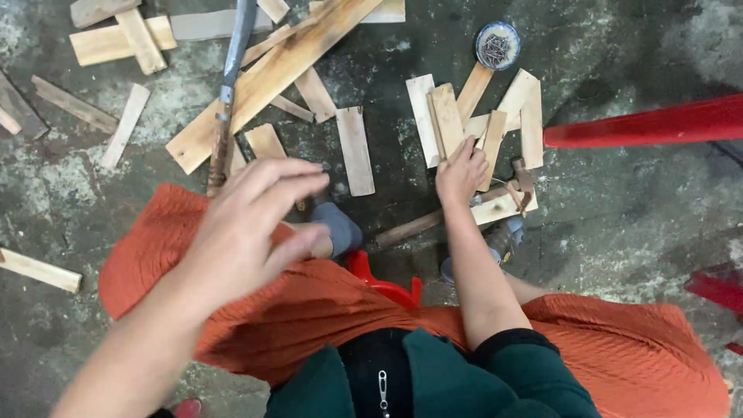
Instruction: Sorting and aligning wooden slats to assemble a component, followed by hammering them together.
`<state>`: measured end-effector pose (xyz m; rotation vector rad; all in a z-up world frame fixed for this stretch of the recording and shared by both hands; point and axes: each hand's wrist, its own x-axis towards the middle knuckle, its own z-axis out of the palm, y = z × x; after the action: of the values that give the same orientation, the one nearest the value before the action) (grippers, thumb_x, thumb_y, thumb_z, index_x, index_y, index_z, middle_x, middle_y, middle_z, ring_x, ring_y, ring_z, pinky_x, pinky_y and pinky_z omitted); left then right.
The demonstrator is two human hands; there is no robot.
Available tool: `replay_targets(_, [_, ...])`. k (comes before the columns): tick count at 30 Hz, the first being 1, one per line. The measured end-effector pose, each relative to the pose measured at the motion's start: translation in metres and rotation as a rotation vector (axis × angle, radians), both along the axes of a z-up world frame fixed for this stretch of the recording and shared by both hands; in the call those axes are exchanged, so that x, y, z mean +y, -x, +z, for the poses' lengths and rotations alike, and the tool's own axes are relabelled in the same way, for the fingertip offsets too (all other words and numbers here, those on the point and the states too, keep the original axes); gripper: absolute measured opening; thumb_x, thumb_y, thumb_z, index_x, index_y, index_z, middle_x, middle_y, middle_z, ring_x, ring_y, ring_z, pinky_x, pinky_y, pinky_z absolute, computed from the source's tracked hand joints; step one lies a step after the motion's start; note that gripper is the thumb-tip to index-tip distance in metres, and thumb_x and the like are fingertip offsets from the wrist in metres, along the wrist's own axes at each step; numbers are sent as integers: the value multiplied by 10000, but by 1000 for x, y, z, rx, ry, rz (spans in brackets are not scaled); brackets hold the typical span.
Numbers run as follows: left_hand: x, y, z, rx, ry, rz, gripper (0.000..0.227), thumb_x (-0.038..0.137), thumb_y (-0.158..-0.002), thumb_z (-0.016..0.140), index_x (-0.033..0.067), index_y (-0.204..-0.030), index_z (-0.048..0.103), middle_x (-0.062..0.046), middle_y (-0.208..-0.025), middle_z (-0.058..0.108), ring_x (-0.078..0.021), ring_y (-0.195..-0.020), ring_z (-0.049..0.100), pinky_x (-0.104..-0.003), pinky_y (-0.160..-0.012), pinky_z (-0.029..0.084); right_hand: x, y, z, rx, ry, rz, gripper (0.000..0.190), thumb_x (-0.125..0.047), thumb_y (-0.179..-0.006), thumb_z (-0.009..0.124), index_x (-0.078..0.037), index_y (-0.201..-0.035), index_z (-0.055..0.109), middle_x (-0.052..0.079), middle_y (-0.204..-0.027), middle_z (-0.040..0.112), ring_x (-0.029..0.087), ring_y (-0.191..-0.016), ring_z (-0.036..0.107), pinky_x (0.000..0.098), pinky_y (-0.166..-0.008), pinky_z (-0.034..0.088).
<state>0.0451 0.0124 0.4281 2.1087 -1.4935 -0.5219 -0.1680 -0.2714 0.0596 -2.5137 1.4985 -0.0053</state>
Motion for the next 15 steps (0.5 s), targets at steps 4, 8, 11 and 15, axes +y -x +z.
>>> replay_targets(4, [-6, -8, -12, 50, -131, -138, 671, 299, -801, 820, 37, -1381, 605, -133, -1381, 587, -328, -1236, 554, -505, -966, 442, 0, 6, -4, -16, -58, 23, 783, -353, -850, 774, -112, -1508, 427, 187, -1259, 480, 423, -1165, 490, 548, -1002, 399])
replay_targets(8, [-16, -13, -5, 89, -121, -136, 683, 309, -810, 815, 22, -1391, 597, -146, -1356, 614, -334, -1208, 586, -491, -983, 471, -13, 2, 16, -83, -389, -80, 721, -243, -931, 654, -110, -1557, 321, 211, -1328, 489, 467, -1187, 552, 560, -958, 462])
replay_targets(11, [-16, -16, -5, 60, -134, -121, 654, 327, -832, 796, 15, -1374, 605, -141, -1367, 601, -343, -1215, 571, -499, -1009, 448, -38, 7, 14, -434, -630, -240, 757, -256, -880, 691, -65, -1546, 386, 163, -1593, 428, 285, -1465, 428, 369, -1201, 337])
replay_targets(15, [-16, -13, -5, 79, -108, -91, 660, 293, -808, 816, 44, -1382, 609, -113, -1369, 602, -333, -1195, 586, -500, -1019, 454, -51, -8, 94, -1080, -1279, -569, 531, -129, -881, 673, -117, -1391, 526, 69, -1077, 706, 169, -885, 697, 286, -713, 554])
